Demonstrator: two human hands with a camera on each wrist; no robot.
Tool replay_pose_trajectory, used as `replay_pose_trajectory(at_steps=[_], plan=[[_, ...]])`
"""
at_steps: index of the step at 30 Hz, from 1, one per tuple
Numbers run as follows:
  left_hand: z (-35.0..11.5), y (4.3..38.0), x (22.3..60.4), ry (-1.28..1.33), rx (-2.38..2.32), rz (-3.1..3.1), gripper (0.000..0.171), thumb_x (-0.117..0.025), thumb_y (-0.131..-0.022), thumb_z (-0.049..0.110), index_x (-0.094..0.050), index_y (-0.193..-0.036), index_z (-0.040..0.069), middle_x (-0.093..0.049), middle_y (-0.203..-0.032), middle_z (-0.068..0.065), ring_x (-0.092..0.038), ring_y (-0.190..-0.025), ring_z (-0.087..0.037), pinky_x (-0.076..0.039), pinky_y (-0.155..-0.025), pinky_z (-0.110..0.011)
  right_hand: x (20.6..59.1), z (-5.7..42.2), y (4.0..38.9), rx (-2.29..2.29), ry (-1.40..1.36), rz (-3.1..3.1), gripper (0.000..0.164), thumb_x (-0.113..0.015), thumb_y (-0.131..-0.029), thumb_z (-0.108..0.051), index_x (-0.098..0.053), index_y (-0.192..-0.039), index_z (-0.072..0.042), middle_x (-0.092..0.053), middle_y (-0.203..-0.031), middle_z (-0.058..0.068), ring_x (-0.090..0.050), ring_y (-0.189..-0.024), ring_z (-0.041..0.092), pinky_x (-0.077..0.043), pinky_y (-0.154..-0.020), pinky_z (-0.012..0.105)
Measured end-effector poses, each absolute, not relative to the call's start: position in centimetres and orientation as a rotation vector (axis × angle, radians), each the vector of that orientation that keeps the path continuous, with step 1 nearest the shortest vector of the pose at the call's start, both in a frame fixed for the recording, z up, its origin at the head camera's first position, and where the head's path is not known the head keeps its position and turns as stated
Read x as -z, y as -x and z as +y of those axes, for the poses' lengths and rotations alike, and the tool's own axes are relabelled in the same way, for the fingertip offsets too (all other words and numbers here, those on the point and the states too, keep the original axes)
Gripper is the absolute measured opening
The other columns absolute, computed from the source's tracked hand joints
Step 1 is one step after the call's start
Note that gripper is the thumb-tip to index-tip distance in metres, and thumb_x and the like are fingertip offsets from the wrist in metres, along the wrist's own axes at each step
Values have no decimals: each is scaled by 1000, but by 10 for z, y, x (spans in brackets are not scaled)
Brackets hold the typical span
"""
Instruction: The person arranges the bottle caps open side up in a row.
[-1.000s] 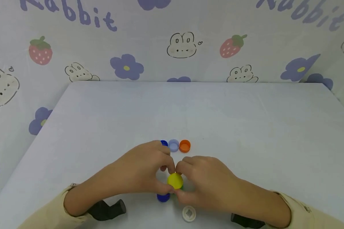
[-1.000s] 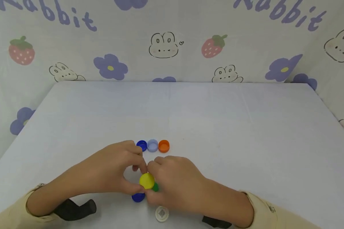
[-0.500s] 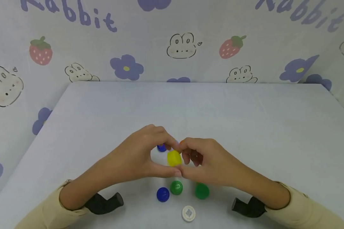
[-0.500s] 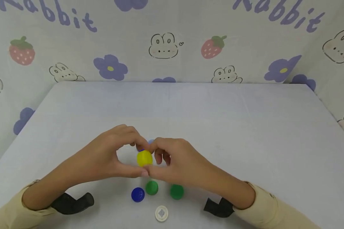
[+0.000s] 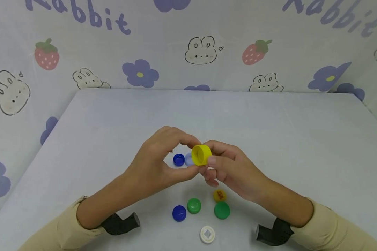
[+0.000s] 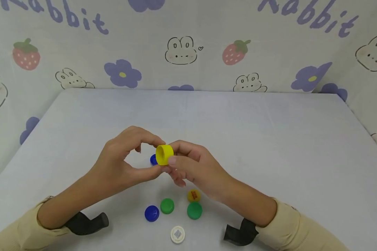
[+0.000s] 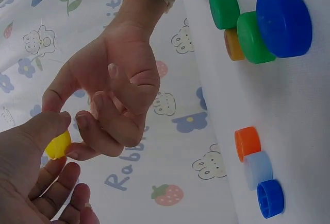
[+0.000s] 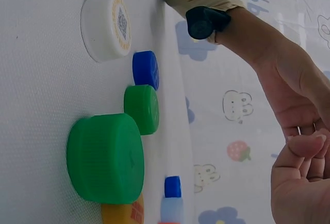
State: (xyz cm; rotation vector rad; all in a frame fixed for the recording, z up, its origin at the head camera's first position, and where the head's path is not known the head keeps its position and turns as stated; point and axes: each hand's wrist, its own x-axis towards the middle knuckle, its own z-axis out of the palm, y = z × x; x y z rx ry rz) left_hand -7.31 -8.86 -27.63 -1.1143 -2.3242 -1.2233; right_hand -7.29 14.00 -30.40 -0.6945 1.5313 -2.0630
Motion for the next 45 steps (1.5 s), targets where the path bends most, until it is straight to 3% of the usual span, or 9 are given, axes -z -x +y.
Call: replay_pose_trajectory(at_steps=[7, 15, 19, 22, 27, 34, 45], plan=[[-89, 76, 279, 1144, 1306, -2264, 41, -90, -77, 13, -69, -113, 11, -69, -109, 6, -55, -103, -11, -49, -75, -31, 303, 140, 74, 2047, 712, 1491, 27, -44, -101, -13, -60, -121, -5, -63, -97, 7, -57, -80, 20, -51, -67, 28], [-91, 81, 281, 1139, 1289, -2252, 40, -89, -78, 14, -69, -113, 10, -69, -108, 5, -57, -102, -11, -48, -73, -33, 294, 144, 77, 2003, 832, 1793, 26, -49, -104, -9, -52, -128, 1, -61, -99, 15, -54, -75, 26, -50, -68, 31], [-92, 83, 282, 1120, 1288, -2278, 39, -88, -79, 14, -69, -113, 11, -69, -108, 5, -57, -103, -12, -48, -72, -35, 290, 146, 78, 1980, 923, 1919, 25, -51, -103, -2, -53, -128, 2, -62, -109, 19, -58, -81, 29, -51, -65, 30], [-92, 84, 282, 1104, 1295, -2290, 38, -88, -79, 14, -70, -113, 11, -69, -108, 6, -57, -104, -13, -48, -71, -36, 287, 148, 79, 1948, 962, 2018, 24, -56, -101, 1, -58, -125, 0, -63, -108, 17, -60, -84, 28, -50, -60, 28], [-91, 85, 283, 1083, 1288, -2348, 37, -88, -80, 16, -71, -113, 13, -69, -107, 8, -56, -104, -12, -48, -72, -36, 282, 154, 84, 1771, 1028, 2263, 27, -66, -95, 4, -65, -121, -3, -66, -106, 8, -61, -88, 25, -54, -68, 29], [-87, 88, 289, 1091, 1150, -2500, 37, -91, -79, 25, -76, -112, 15, -69, -101, 7, -54, -103, -12, -51, -84, -32, 280, 162, 87, 1265, 1192, 2656, 35, -84, -86, -12, -70, -118, -17, -67, -104, -12, -58, -87, 12, -52, -63, 29], [-75, 96, 301, 1165, 1001, -2662, 32, -89, -82, 30, -77, -108, 14, -68, -97, 8, -54, -100, -13, -50, -82, -26, 279, 167, 89, 873, 1177, 2735, 24, -84, -87, -18, -75, -109, -16, -64, -89, -13, -56, -80, 9, -50, -66, 27]])
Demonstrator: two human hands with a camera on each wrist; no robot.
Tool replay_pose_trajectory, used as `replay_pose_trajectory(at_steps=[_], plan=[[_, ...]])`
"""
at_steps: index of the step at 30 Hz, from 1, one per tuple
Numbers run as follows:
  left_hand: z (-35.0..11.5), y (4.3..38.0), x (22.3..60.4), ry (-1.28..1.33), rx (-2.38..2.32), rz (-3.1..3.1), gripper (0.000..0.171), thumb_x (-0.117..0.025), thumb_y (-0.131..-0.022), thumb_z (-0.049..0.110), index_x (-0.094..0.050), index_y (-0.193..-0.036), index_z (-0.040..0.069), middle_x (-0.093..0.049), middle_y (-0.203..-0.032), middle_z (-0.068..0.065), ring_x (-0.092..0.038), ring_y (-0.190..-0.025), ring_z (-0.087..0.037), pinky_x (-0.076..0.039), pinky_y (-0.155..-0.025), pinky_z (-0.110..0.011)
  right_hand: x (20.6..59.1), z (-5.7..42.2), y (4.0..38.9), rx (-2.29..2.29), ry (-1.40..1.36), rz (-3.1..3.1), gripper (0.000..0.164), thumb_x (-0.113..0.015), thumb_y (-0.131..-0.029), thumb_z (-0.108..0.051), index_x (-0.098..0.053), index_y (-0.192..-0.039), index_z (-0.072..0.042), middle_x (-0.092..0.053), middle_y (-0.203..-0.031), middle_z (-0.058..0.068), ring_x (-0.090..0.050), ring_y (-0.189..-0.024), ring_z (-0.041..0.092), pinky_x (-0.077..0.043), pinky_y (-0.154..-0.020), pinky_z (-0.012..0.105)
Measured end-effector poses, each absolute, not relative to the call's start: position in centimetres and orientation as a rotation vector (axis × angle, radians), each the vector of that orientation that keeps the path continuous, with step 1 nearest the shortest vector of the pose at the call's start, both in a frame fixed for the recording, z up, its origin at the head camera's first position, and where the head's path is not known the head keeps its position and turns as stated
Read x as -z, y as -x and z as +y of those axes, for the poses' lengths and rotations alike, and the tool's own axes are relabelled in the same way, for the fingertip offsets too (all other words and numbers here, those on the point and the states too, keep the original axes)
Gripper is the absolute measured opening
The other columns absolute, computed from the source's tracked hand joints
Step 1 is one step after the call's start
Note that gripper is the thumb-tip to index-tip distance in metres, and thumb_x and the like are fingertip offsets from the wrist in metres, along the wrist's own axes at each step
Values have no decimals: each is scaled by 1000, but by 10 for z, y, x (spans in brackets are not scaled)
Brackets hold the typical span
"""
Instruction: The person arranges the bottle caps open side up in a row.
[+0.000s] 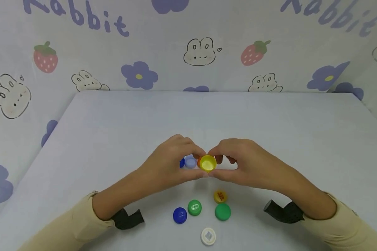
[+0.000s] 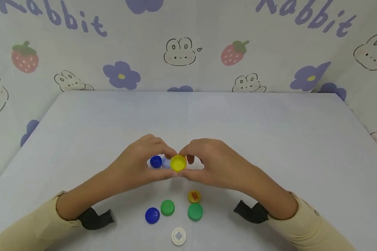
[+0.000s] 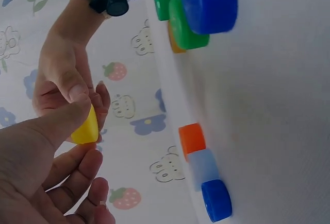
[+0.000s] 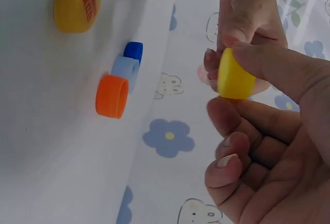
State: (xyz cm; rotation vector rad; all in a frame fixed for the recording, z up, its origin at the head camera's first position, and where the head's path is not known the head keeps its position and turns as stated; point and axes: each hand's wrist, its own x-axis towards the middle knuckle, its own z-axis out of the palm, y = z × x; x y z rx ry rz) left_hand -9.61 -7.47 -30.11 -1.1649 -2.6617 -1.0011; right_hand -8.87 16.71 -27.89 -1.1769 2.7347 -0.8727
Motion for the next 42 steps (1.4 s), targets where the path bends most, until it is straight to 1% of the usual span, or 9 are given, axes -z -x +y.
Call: replay_pose_trajectory(at_steps=[3, 6, 11, 16, 24, 32, 37, 42], plan=[[-70, 101, 304, 1220, 994, -2682, 28, -87, -83, 28, -77, -105, 14, -68, -95, 6, -54, -97, -16, -48, -80, -26, 280, 169, 92, 792, 1150, 2714, 22, -82, -88, -18, -76, -108, -15, -66, -89, -11, -58, -81, 11, -52, -68, 30], [-65, 108, 309, 1275, 986, -2688, 24, -84, -83, 25, -77, -103, 13, -68, -92, 4, -54, -94, -17, -47, -77, -27, 281, 170, 96, 721, 1134, 2696, 22, -82, -88, -19, -76, -109, -14, -67, -89, -9, -58, -80, 13, -52, -68, 29], [-52, 120, 316, 1327, 853, -2723, 25, -83, -84, 25, -76, -104, 12, -65, -89, 2, -50, -87, -15, -44, -74, -26, 286, 171, 103, 627, 1056, 2717, 26, -84, -86, -21, -77, -108, -10, -65, -84, -8, -58, -78, 17, -49, -64, 28], [-39, 129, 319, 1305, 655, -2832, 28, -83, -85, 27, -76, -108, 13, -61, -90, -1, -46, -85, -16, -40, -69, -26, 294, 172, 109, 566, 995, 2781, 27, -87, -83, -21, -76, -104, -8, -62, -79, -8, -56, -75, 15, -46, -63, 29], [-28, 137, 323, 1280, 482, -2929, 29, -82, -86, 33, -76, -109, 15, -53, -86, 3, -46, -84, -16, -38, -67, -25, 307, 174, 115, 517, 912, 2799, 25, -87, -82, -18, -74, -101, -8, -59, -77, -6, -53, -73, 14, -45, -64, 30], [-23, 141, 324, 1253, 443, -2992, 30, -82, -87, 33, -78, -110, 14, -55, -86, 3, -47, -84, -17, -38, -67, -24, 315, 171, 119, 455, 836, 2811, 25, -85, -83, -17, -74, -103, -7, -59, -77, -4, -53, -73, 16, -46, -66, 30], [-22, 143, 327, 1242, 446, -3013, 30, -83, -87, 34, -79, -109, 14, -57, -87, 3, -48, -84, -16, -38, -67, -24, 318, 168, 121, 435, 804, 2804, 26, -85, -84, -17, -74, -104, -6, -60, -78, -3, -53, -73, 16, -46, -64, 29], [-23, 143, 329, 1235, 458, -3017, 29, -83, -87, 33, -79, -108, 14, -56, -85, 4, -47, -83, -16, -38, -67, -24, 319, 167, 121, 437, 802, 2800, 23, -84, -84, -16, -74, -102, -6, -58, -75, -3, -52, -71, 16, -44, -63, 30]])
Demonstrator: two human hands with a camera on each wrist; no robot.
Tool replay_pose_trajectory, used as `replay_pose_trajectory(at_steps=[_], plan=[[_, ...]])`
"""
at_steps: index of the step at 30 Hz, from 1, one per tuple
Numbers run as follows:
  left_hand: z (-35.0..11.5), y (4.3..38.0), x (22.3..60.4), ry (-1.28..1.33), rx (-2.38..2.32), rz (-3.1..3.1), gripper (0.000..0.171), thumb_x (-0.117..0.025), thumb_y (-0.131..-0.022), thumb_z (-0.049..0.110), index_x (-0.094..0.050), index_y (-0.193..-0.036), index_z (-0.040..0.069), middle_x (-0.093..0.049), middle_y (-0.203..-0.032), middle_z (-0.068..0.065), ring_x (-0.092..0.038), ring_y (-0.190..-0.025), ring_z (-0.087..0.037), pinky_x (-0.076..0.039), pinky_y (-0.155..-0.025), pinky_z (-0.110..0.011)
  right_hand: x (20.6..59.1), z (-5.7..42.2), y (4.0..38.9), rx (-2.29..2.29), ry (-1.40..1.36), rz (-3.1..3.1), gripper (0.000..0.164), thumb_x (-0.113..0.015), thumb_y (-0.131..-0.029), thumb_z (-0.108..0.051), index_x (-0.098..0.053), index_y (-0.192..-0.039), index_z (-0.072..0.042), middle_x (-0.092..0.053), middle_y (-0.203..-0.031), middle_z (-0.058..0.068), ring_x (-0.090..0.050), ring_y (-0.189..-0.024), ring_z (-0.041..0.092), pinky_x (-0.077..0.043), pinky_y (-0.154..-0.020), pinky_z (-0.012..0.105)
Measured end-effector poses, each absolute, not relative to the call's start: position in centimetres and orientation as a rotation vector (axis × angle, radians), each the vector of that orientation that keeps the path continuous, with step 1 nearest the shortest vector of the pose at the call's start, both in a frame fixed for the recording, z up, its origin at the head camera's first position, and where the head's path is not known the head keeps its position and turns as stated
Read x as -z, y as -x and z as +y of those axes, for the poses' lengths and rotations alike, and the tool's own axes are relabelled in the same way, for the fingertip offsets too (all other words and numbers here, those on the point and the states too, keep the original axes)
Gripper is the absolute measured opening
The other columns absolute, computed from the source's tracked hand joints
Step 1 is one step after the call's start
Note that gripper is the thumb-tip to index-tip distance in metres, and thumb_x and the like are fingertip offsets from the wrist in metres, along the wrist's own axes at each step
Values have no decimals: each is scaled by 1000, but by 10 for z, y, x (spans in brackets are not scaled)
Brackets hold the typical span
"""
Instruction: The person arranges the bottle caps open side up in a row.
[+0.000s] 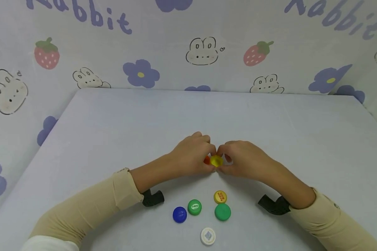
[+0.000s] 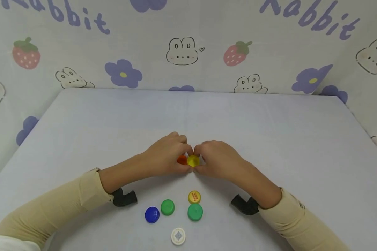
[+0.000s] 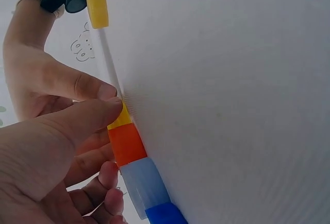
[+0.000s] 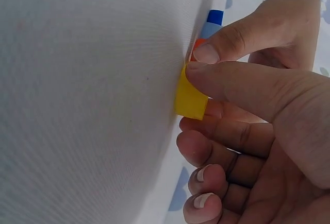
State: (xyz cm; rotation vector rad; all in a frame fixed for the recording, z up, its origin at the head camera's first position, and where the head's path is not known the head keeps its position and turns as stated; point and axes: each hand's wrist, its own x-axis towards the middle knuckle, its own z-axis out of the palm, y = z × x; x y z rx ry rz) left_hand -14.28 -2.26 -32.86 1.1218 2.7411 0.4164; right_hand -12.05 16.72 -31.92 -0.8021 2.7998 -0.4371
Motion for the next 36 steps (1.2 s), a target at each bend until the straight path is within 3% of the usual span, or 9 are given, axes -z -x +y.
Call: replay_pose_trajectory(at_steps=[7, 14, 17, 21, 26, 36], plan=[[-24, 142, 330, -1137, -420, 2746, 28, -84, -86, 34, -79, -106, 14, -55, -83, 4, -47, -82, -16, -36, -67, -25, 320, 167, 121, 426, 821, 2794, 20, -84, -84, -16, -73, -98, -6, -55, -73, -3, -50, -69, 15, -42, -62, 29], [-29, 138, 324, -1098, -415, 2753, 45, -82, -86, 40, -74, -121, 13, -61, -95, 2, -48, -87, -16, -40, -68, -24, 308, 167, 114, 344, 818, 2839, 36, -85, -83, -21, -73, -112, -5, -64, -82, -2, -58, -75, 16, -50, -66, 33], [-39, 132, 318, -1085, -469, 2754, 42, -81, -87, 39, -75, -120, 14, -63, -98, 1, -48, -88, -16, -43, -69, -24, 296, 166, 104, 332, 848, 2877, 35, -86, -83, -22, -74, -113, -7, -68, -87, -1, -62, -78, 17, -53, -67, 33], [-55, 117, 313, -1116, -588, 2695, 32, -81, -87, 38, -78, -109, 16, -63, -95, 2, -49, -90, -15, -45, -72, -26, 283, 160, 87, 341, 969, 2851, 29, -86, -84, -25, -76, -106, -10, -69, -89, -2, -62, -79, 14, -54, -67, 29], [-64, 91, 314, -1223, -641, 2584, 26, -82, -86, 38, -78, -101, 18, -62, -92, 3, -50, -91, -14, -45, -74, -24, 279, 156, 68, 184, 1068, 2729, 21, -86, -84, -31, -73, -92, -16, -60, -78, -9, -53, -69, 8, -48, -60, 25], [-47, 55, 321, -1416, -208, 2651, 28, -78, -86, 50, -78, -95, 24, -51, -82, 12, -38, -75, -9, -32, -63, -20, 299, 152, 36, -200, 1122, 2709, 28, -90, -73, -27, -63, -68, -17, -45, -59, -8, -40, -54, 12, -36, -48, 27]])
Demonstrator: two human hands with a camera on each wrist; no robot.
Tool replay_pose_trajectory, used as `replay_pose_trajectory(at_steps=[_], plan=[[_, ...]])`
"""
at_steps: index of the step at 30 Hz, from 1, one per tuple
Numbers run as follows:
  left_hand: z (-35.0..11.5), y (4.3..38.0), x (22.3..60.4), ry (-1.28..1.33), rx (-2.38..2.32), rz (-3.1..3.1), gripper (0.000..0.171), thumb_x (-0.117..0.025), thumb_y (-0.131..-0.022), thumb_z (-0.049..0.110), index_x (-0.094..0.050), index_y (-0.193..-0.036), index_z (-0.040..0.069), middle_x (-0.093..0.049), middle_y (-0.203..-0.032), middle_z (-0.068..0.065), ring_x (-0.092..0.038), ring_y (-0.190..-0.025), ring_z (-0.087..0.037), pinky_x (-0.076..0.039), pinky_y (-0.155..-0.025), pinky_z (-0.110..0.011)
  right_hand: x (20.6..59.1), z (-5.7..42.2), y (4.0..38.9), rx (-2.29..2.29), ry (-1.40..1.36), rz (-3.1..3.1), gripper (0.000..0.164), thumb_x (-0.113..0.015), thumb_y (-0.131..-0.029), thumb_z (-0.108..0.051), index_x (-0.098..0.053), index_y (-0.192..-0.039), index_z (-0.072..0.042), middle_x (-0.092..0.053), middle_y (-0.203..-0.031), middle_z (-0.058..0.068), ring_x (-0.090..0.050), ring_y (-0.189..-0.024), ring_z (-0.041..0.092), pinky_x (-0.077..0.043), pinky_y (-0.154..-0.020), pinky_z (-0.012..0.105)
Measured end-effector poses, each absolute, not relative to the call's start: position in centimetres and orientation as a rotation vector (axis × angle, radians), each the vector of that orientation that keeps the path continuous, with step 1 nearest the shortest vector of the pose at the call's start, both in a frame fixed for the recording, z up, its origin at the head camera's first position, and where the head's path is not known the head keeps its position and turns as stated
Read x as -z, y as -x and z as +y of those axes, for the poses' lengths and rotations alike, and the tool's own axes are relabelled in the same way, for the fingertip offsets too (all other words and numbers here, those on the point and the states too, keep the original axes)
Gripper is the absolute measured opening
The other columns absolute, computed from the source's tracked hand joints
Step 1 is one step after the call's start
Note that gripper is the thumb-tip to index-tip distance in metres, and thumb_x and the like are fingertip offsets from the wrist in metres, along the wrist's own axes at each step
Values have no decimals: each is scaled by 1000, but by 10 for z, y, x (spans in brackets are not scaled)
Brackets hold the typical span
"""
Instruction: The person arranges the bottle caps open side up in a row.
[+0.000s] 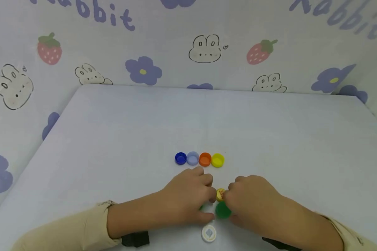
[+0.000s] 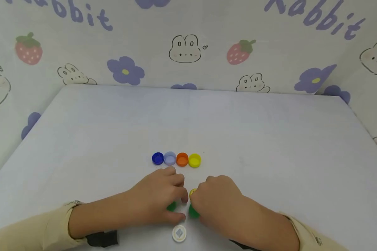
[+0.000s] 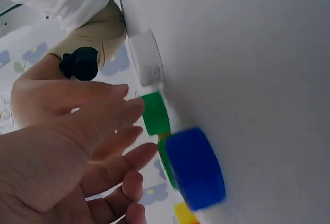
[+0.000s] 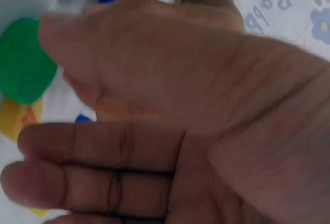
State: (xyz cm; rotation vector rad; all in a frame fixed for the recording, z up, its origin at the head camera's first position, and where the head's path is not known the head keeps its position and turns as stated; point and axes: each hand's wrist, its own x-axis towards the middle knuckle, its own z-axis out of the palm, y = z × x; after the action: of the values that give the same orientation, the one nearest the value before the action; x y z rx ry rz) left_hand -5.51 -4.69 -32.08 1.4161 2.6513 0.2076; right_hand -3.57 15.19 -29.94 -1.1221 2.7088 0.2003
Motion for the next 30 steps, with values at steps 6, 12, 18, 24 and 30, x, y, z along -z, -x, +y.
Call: replay_pose_trajectory(at_steps=[6, 12, 18, 24, 30], plan=[[-37, 49, 324, -1482, -101, 2728, 22, -78, -84, 45, -76, -90, 25, -47, -74, 10, -36, -69, -10, -28, -58, -21, 306, 147, 30, -212, 1184, 2753, 38, -89, -74, -26, -55, -60, -18, -39, -55, -7, -35, -51, 13, -31, -46, 26], [-33, 51, 322, -1449, -131, 2681, 20, -81, -83, 42, -75, -90, 25, -47, -73, 11, -37, -69, -10, -29, -58, -21, 306, 144, 31, -225, 1134, 2722, 35, -88, -79, -28, -59, -63, -15, -38, -54, -6, -36, -50, 13, -29, -46, 25], [-33, 55, 326, -1419, -221, 2659, 19, -82, -81, 38, -74, -83, 22, -45, -71, 11, -38, -68, -10, -29, -59, -21, 310, 141, 30, -250, 1136, 2748, 39, -88, -77, -30, -56, -61, -16, -37, -52, -6, -36, -49, 13, -31, -45, 25], [-33, 58, 327, -1356, -327, 2611, 18, -85, -79, 34, -76, -87, 21, -45, -71, 12, -39, -70, -9, -31, -62, -20, 311, 139, 31, -236, 1106, 2745, 37, -88, -77, -27, -56, -62, -15, -37, -52, -6, -36, -49, 13, -30, -44, 26], [-36, 61, 327, -1300, -461, 2571, 18, -85, -79, 30, -77, -90, 18, -47, -73, 14, -41, -72, -8, -34, -65, -19, 305, 143, 32, -133, 1115, 2746, 32, -88, -76, -26, -60, -67, -14, -38, -54, -8, -37, -51, 12, -32, -45, 25]])
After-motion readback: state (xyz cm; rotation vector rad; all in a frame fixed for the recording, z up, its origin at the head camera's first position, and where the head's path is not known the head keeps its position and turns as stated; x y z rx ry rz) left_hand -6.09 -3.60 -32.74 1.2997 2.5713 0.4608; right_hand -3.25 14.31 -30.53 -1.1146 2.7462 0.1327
